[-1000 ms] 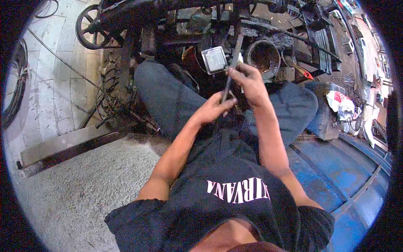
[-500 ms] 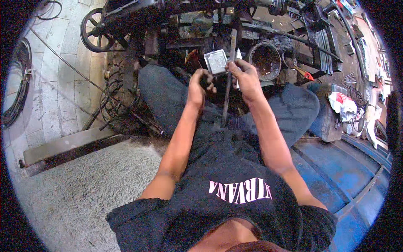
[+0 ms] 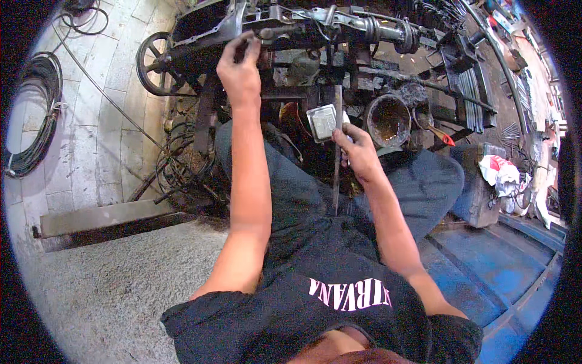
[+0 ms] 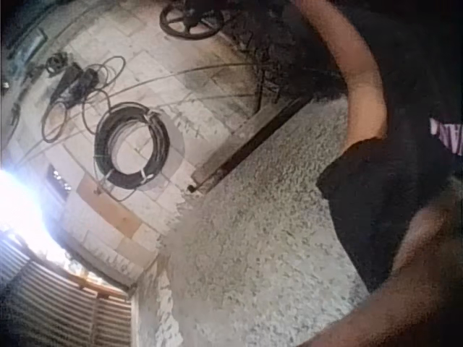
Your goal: Marking metal rods with a white marker while using a manual bending or fabrication machine.
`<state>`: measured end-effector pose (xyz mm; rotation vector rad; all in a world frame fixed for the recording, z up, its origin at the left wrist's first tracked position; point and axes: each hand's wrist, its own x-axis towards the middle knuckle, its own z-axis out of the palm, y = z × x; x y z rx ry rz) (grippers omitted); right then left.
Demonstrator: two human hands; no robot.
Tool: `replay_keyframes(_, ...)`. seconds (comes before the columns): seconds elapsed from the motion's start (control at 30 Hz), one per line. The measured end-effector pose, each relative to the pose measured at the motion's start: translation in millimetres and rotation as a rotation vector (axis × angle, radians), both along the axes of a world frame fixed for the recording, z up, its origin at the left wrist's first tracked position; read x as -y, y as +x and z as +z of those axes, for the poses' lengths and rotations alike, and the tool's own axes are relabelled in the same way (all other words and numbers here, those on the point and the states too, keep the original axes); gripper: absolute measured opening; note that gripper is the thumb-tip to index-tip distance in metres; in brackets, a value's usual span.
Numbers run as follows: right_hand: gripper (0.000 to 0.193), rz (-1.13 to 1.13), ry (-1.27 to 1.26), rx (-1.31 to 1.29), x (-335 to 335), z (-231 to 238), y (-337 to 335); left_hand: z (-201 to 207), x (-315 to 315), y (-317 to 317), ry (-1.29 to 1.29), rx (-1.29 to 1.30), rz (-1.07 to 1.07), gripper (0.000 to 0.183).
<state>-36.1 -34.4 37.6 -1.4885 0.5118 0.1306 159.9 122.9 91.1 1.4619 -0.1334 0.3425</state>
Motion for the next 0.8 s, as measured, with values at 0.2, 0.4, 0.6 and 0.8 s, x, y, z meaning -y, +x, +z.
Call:
replay_keyframes(0.2, 0.039, 0.049, 0.055, -0.035, 4.7, -8.7, -4.1, 28.7, 6.0, 72.5, 0.345, 0.252, 0.059, 0.021)
replay_keyframes(0.4, 0.053, 0.018, -0.102, 0.012, -0.5, -24.6, -3.8, 28.8, 5.7, 99.8, -0.264, -0.314, -0.413, 0.018)
replay_keyframes(0.6, 0.057, 0.021, -0.078, 0.002, 1.7, -27.9, -4.1, 24.6, 7.4, 108.5, -0.176, -0.277, -0.389, 0.016)
replay_keyframes(0.8, 0.057, 0.028, -0.110, -0.024, 0.8, -24.9, -2.1, 42.3, 5.9, 110.1, 0.688, 0.184, -0.115, 0.023)
